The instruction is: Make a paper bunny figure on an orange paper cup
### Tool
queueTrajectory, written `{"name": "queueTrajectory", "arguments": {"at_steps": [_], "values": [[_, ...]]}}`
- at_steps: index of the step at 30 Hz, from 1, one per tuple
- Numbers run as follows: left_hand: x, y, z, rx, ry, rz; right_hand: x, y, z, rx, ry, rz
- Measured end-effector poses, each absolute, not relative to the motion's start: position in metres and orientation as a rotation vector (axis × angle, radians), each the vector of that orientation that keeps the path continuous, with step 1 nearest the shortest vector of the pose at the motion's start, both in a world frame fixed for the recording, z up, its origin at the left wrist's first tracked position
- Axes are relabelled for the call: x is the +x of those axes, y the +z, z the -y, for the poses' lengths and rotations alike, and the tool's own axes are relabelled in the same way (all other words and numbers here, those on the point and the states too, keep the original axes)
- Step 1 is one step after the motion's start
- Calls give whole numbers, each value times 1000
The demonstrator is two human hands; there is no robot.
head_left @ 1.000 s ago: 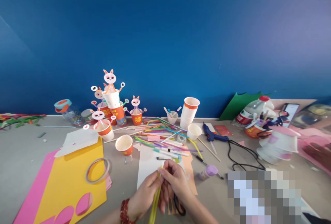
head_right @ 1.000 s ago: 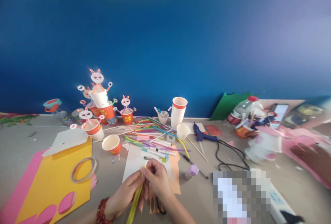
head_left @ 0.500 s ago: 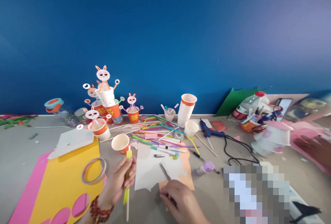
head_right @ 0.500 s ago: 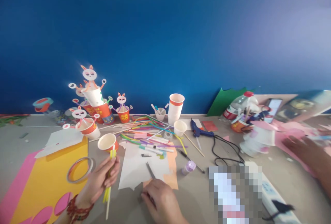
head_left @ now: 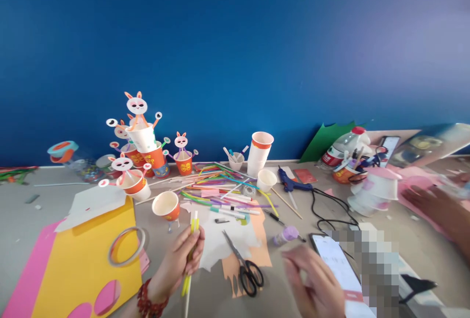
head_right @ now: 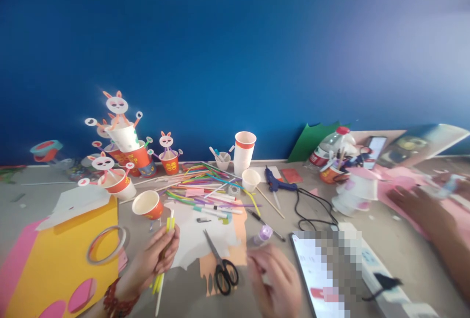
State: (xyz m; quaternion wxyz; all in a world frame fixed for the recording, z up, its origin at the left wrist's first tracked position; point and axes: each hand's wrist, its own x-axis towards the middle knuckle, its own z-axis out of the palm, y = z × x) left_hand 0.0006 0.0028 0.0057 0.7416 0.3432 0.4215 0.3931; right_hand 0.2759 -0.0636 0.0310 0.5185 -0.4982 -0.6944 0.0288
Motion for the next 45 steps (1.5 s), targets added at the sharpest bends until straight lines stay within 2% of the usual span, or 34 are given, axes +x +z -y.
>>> {"name": "queueTrajectory", "arguments": {"at_steps": [4, 8, 15, 23, 29, 31, 33, 37, 41, 45], "values": [[-4, 9, -1, 769, 752, -922, 243, 23, 25, -1325, 389, 2049], [-4, 14, 1, 787, 667, -911, 223, 10, -35, -1925, 210, 1999], [-2, 11, 3, 831, 678, -886, 222, -8, -106, -2271, 239, 1675], [-11, 7, 1, 841, 751, -876, 234, 6, -85, -1911, 479, 1508], [-3, 16, -4, 1071, 922, -935, 220, 14, -37, -1552, 903, 1375], [2, 23, -3, 1251, 974, -997, 210, 15, -20, -1287, 1220, 1139], [8, 30, 1, 1389, 984, -1040, 200, 18, -5, -1164, 1362, 1017], [17, 37, 8, 1476, 930, -1038, 188, 26, 13, -1082, 1447, 946], [19, 30, 12, 1516, 1024, -1082, 185, 32, 18, -1017, 1518, 921], [13, 23, 12, 1728, 1042, -1179, 183, 33, 21, -1070, 1476, 975]]}}
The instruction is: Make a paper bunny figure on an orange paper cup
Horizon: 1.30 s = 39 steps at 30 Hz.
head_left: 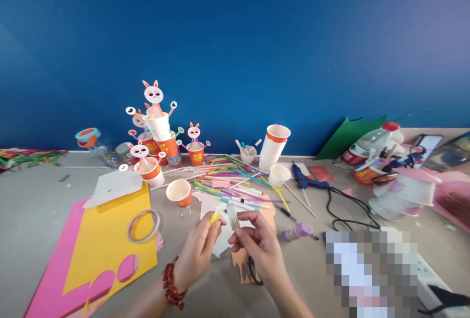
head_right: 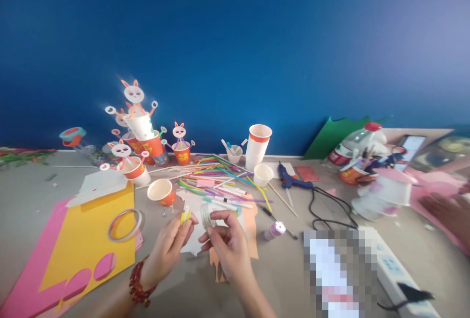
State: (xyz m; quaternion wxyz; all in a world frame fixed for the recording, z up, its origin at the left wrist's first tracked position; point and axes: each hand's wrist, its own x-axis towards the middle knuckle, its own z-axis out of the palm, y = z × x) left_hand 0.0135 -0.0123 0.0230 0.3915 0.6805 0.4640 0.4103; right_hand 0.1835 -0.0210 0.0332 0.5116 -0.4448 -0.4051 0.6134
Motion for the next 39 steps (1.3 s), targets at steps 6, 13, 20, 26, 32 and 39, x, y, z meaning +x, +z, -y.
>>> {"name": "queueTrajectory", "arguments": {"at_steps": [6, 13, 20, 26, 32, 39], "values": [[11, 26, 11, 2210, 1103, -1167, 181, 34, 26, -1167, 1311, 1118], [10, 41, 7, 2310, 979, -1185, 185, 35, 27, -1215, 1144, 1271], [10, 47, -1, 2418, 852, -1174, 184, 32, 28, -1253, 1124, 1314], [12, 52, -5, 2437, 795, -1122, 185, 38, 28, -1300, 1081, 1350], [12, 51, -7, 2177, 749, -1119, 185, 35, 24, -1291, 1215, 1292], [11, 43, -6, 1891, 819, -1045, 187, 30, 21, -1389, 1062, 1482]]}}
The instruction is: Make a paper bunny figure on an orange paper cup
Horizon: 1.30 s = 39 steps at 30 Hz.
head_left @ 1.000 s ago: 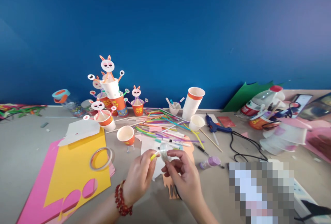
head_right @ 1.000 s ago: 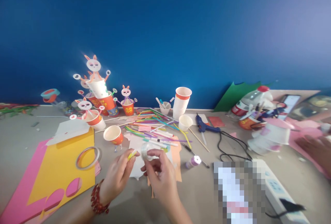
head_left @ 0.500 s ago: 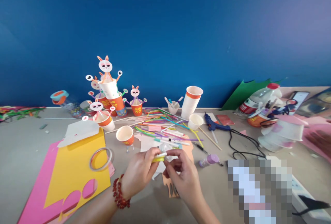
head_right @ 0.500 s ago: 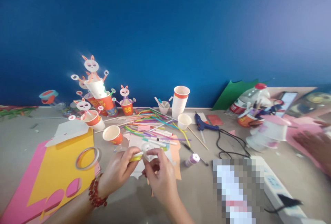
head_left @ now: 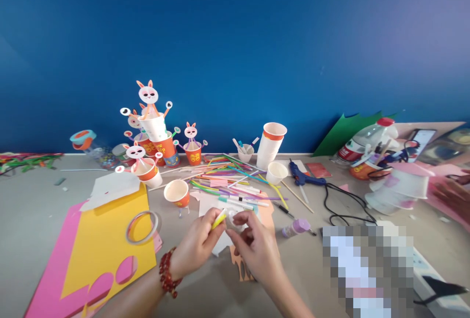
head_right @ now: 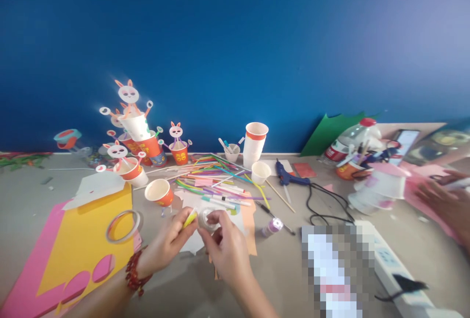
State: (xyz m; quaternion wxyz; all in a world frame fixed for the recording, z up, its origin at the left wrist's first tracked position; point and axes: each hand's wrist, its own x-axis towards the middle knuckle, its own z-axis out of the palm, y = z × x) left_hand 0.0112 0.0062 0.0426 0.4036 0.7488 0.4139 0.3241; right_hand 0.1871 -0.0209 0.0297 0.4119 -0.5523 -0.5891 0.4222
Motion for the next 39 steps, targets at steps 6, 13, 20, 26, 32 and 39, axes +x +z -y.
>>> {"name": "queueTrajectory", "arguments": {"at_steps": [6, 13, 20, 26, 32, 39], "values": [[7, 36, 0, 1357, 685, -872, 199, 25, 17, -1366, 939, 1667], [9, 35, 0, 1192, 661, -791, 203, 35, 14, -1280, 929, 1840], [14, 36, 1, 1129, 674, -786, 206, 38, 17, -1254, 1154, 1754], [8, 42, -4, 1016, 643, -776, 214, 39, 18, -1208, 1466, 1613], [12, 50, 6, 1032, 621, -766, 209, 44, 15, -1318, 964, 1807], [11, 52, 0, 908, 563, -739, 209, 39, 17, -1249, 1361, 1610]]}}
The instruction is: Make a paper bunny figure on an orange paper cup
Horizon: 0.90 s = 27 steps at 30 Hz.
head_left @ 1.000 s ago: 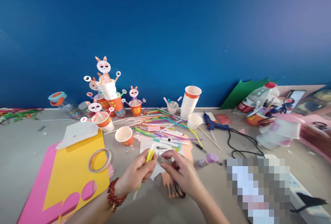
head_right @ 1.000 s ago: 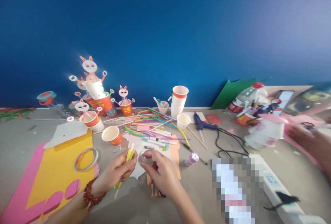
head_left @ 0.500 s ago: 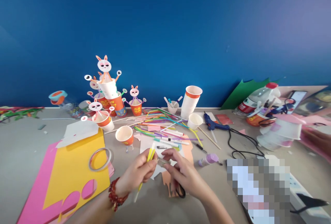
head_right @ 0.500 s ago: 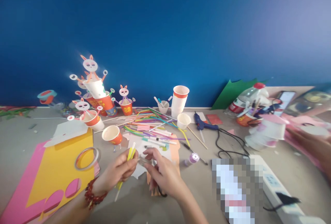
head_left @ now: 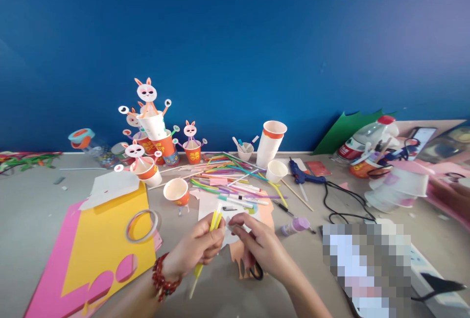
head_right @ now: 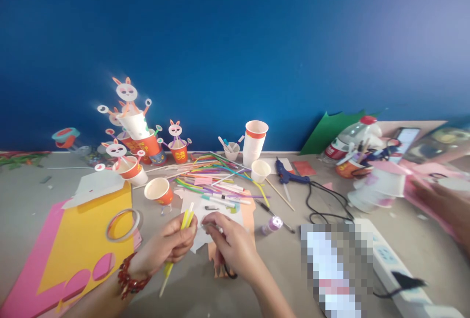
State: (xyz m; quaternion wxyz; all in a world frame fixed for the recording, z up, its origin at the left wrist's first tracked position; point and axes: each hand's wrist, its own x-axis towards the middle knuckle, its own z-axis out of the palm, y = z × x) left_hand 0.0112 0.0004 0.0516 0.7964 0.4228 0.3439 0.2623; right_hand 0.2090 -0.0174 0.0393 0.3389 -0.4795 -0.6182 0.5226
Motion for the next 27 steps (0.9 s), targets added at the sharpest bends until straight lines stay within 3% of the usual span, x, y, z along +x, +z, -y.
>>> {"name": "queueTrajectory", "arguments": {"at_steps": [6, 17, 27], "values": [[12, 45, -5, 891, 591, -714, 207, 33, 16, -1203, 1465, 1487], [8, 30, -6, 806, 710, -723, 229, 39, 14, -1358, 1175, 1638], [23, 18, 3, 870, 682, -711, 210, 38, -8, -1153, 1050, 1397]]}}
